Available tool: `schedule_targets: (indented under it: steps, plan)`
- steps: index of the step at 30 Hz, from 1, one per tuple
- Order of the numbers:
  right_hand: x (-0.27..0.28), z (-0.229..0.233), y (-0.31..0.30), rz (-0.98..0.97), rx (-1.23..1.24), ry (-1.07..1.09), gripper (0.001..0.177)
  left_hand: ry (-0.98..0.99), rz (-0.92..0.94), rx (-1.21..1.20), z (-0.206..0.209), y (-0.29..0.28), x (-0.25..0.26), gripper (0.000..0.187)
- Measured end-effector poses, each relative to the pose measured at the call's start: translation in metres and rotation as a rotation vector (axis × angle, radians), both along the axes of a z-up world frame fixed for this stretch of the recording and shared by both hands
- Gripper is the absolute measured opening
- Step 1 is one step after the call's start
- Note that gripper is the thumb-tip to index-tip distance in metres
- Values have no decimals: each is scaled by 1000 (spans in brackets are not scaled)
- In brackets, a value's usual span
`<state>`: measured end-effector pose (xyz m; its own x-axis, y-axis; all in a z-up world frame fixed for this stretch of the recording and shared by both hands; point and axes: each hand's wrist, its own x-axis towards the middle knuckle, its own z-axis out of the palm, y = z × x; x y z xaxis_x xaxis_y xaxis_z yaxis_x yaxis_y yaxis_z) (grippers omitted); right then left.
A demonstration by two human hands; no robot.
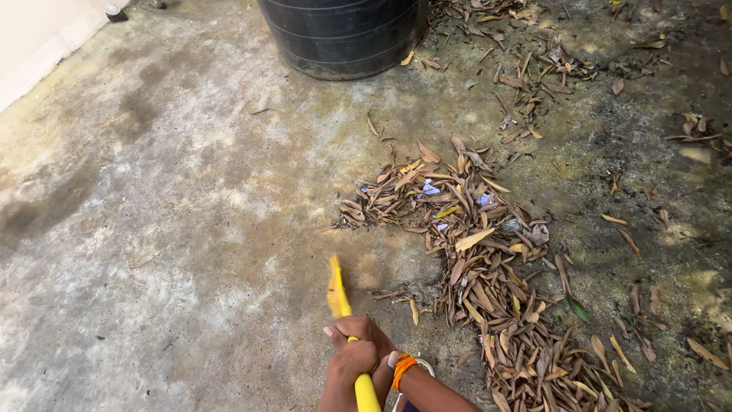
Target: The person uses a small yellow rake to gather dry leaves and small pieces of paper into a pile on a concrete outdoor surface near a tree.
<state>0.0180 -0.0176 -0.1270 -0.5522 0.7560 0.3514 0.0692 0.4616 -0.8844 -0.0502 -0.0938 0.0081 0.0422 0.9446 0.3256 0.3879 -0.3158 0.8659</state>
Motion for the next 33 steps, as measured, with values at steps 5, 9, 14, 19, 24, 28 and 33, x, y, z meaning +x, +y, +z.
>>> schedule_targets:
  steps: [5, 9, 14, 19, 24, 28, 33]
  plan:
    - [56, -29, -9, -39, -9, -202, 42, -151, -79, -244, -11, -1, 12, 32]
    - [83, -17, -6, -180, 45, -275, 41, -263, -218, -165, 10, 6, 32, 37]
    - [80, 31, 6, -335, 178, -206, 38, -193, -210, -111, 45, 26, 26, 37]
    - [55, 77, 2, -427, 241, -102, 40, -232, -114, -102, 93, 14, 4, 34]
    - [26, 79, -4, -345, 187, -47, 44, -273, 85, -92, 109, -5, -1, 31]
    - [0, 51, -19, -192, 63, -8, 47, -161, 122, -58, 87, -17, 2, 31]
    - [-5, 10, -44, -48, -43, -37, 50, -11, 102, -17, 36, -33, 2, 37]
